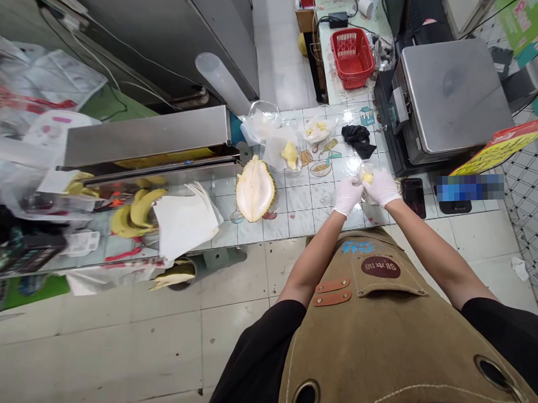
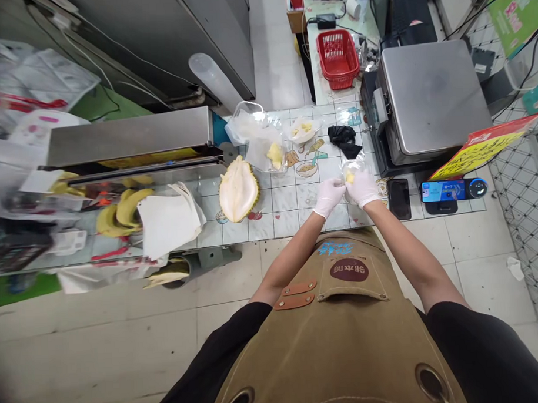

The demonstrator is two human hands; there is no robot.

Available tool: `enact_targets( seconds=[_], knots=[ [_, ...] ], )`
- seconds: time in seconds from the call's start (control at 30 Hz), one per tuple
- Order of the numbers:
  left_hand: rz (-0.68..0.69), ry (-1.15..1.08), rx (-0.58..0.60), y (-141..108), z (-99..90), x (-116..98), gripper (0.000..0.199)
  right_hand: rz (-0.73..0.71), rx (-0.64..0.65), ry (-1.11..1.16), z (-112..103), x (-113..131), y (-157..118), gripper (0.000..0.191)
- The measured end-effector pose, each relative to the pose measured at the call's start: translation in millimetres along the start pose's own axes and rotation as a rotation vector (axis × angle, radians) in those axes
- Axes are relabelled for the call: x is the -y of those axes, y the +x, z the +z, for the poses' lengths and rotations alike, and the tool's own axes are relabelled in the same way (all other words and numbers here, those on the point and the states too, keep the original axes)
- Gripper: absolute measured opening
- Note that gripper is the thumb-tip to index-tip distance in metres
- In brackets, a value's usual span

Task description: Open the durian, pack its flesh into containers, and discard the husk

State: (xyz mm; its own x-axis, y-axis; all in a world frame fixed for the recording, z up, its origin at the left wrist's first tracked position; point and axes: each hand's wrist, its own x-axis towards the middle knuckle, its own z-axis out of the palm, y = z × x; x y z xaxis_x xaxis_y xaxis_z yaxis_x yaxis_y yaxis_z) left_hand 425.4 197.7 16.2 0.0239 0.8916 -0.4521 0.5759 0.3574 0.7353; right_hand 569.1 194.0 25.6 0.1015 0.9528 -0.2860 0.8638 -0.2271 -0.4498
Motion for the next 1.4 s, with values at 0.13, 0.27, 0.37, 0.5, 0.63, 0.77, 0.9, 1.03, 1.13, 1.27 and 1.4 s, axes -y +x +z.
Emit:
enact_targets(
  seconds=[0.13, 0.27, 0.37, 0.5, 0.63, 0.77, 0.9, 1.03, 1.13, 1.27, 1.4],
  knots=[
    [0.042, 0.085, -0.024, -4, -3.3, -5, 0.006, -0.101, -0.092, -0.087, -13, -20, -24, 0.052],
    [0.016, 0.092, -0.031, -7, -4.2, -11, 0.011, -0.012, -0.24, 0.179, -11, -50, -36, 0.072],
    [-0.001, 0.098, -0.062, -7, -2.3, -14, 0.013, 0.179, -0.209, 0.411, -1, -70, -35, 0.062],
    [-0.031, 0.12, -0.09, -4, 0.3, -12, 0.014, 0.233, -0.071, 0.556, 10, -80, -29, 0.045],
    [-0.071, 0.108, -0.098, -11, -1.1, -8, 0.018, 0.242, -0.019, 0.6, 12, -78, -30, 0.036],
    [-0.041, 0.065, -0.161, -36, -5.0, -7, 0.019, 0.175, -0.096, 0.635, 8, -74, -45, 0.028],
    [-0.012, 0.043, -0.207, -63, -9.7, -9, 0.015, 0.177, -0.159, 0.673, -1, -67, -63, 0.018],
    [-0.002, 0.019, -0.232, -74, -14.3, -8, 0.015, 0.2, -0.143, 0.686, -13, -59, -73, 0.016],
    [0.01, -0.003, -0.25, -72, -16.1, -4, 0.014, 0.198, -0.13, 0.614, -22, -53, -74, 0.013],
    [0.004, 0.011, -0.248, -65, -19.8, 7, 0.015, 0.188, -0.089, 0.52, -28, -40, -67, 0.015],
    [0.01, 0.06, -0.255, -58, -31.8, 15, 0.019, 0.195, -0.003, 0.487, -26, -26, -58, 0.021]
  ],
)
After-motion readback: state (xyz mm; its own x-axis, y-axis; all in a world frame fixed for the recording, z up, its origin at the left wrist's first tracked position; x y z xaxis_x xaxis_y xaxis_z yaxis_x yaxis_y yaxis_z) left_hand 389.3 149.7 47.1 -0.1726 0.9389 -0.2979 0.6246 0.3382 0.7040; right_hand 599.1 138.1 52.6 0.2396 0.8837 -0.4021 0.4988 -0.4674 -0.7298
